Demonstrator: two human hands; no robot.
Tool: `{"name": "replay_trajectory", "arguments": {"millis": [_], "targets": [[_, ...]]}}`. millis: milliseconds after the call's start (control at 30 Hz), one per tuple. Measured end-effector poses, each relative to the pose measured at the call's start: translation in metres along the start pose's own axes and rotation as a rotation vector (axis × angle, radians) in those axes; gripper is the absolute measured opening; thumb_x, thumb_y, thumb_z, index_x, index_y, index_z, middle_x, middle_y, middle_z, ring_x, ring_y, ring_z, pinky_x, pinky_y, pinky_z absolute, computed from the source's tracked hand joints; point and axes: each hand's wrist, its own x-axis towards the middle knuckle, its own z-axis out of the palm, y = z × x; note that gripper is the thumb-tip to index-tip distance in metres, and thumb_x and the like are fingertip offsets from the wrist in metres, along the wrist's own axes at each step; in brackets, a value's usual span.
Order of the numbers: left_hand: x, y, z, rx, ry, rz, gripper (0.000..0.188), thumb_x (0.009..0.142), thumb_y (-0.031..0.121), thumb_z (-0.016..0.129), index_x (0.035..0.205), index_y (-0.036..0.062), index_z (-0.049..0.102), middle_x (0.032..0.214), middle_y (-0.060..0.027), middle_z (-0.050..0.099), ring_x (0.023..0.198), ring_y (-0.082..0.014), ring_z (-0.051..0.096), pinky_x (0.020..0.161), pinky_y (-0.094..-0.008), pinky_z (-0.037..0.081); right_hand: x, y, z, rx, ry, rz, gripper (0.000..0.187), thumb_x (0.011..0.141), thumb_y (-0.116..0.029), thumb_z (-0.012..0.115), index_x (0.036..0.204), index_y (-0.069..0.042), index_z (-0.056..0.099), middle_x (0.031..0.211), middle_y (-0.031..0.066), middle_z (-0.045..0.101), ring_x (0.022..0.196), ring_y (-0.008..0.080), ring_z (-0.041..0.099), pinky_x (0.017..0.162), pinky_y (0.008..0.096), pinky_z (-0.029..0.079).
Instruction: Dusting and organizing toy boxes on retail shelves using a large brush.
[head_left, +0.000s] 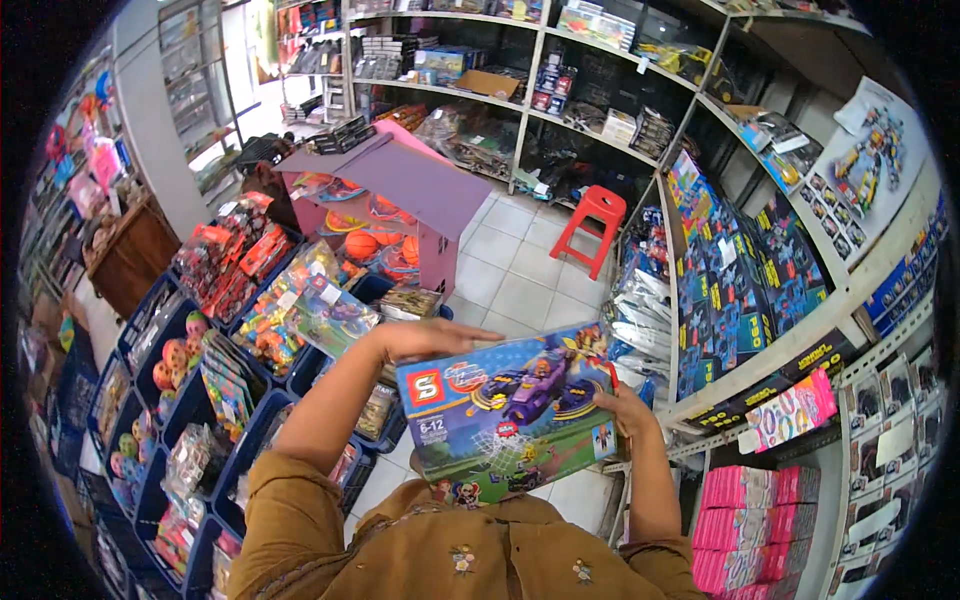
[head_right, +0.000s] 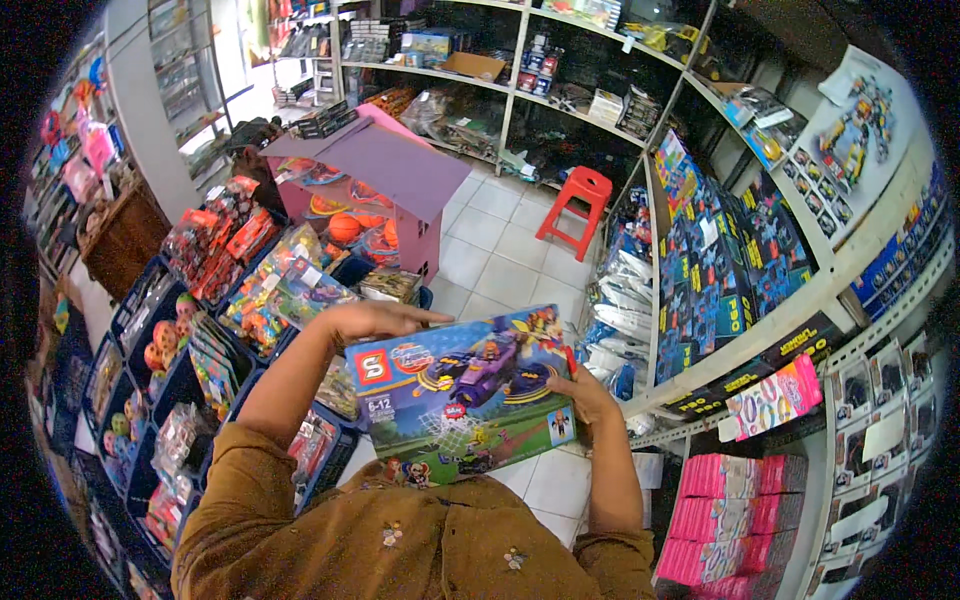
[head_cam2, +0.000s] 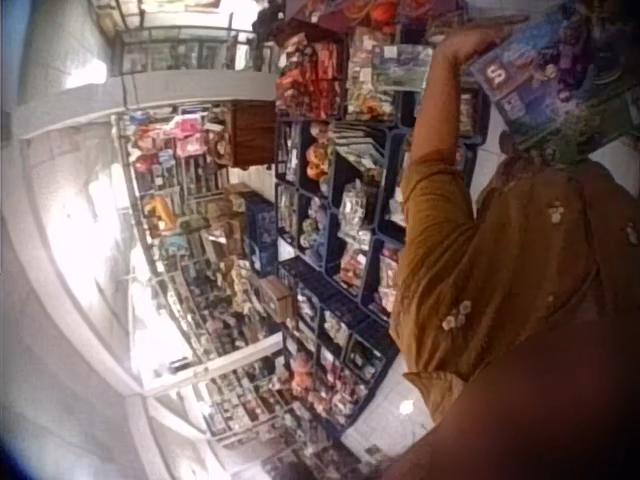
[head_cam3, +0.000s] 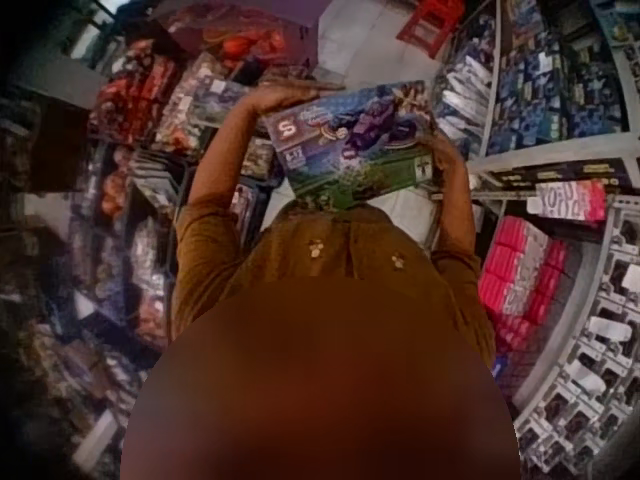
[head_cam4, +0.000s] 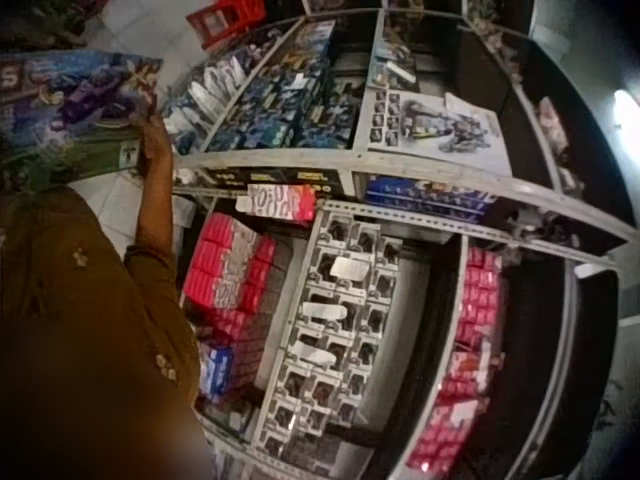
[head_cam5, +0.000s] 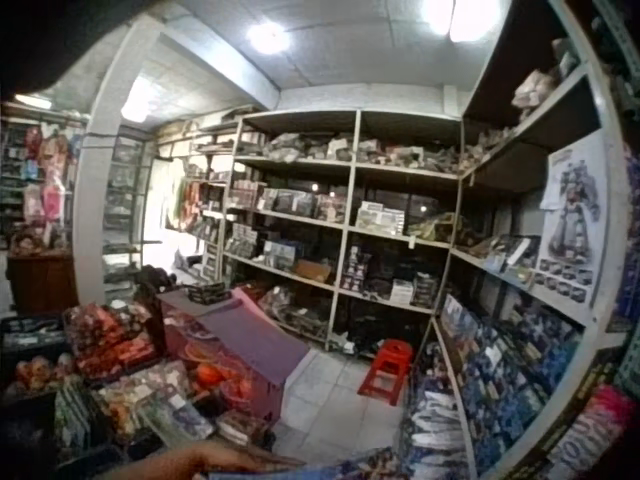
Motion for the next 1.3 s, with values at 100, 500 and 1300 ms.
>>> {"name": "replay_trajectory", "arguments": {"millis": [100,500,1300], "targets": [[-0.004,-0.030,-0.025,-0.360,-0.090,0.155,0.081,0.083,0.034,0.063,0.145,0.0086,0.018,0.129,-0.0195,0.049,0.110,-0.0235,0.055,0.090,-0.0347,0.047,-0.017,0.023,-0.012,0.100,0.101,-0.028,0.057,0.075,-0.014,0.073,0.124,-0.001,0.048,0.114,0.0072,0.059,0.103,0.0191,0.056,0.092,0.0322,0.042],[0.057,-0.133,0.061,-0.504,0.658,0.072,0.062,0.082,0.023,0.066,0.131,-0.0035,0.040,0.106,-0.0106,0.062,0.089,-0.0166,0.063,0.075,-0.0278,0.051,-0.058,0.077,-0.040,0.289,0.464,0.047,0.039,0.083,-0.023,0.067,0.113,-0.001,0.057,0.103,0.0084,0.064,0.088,0.0194,0.063,0.079,0.0330,0.049],[0.097,-0.099,0.045,-0.418,0.629,0.473,0.066,0.086,0.053,0.054,0.133,0.0100,0.039,0.125,-0.0010,0.053,0.112,-0.0160,0.049,0.100,-0.0329,0.033,-0.121,-0.006,0.024,-0.272,0.556,-0.570,0.070,0.057,-0.011,0.084,0.117,0.003,0.050,0.104,0.0095,0.060,0.101,0.0183,0.056,0.090,0.0323,0.044]]}}
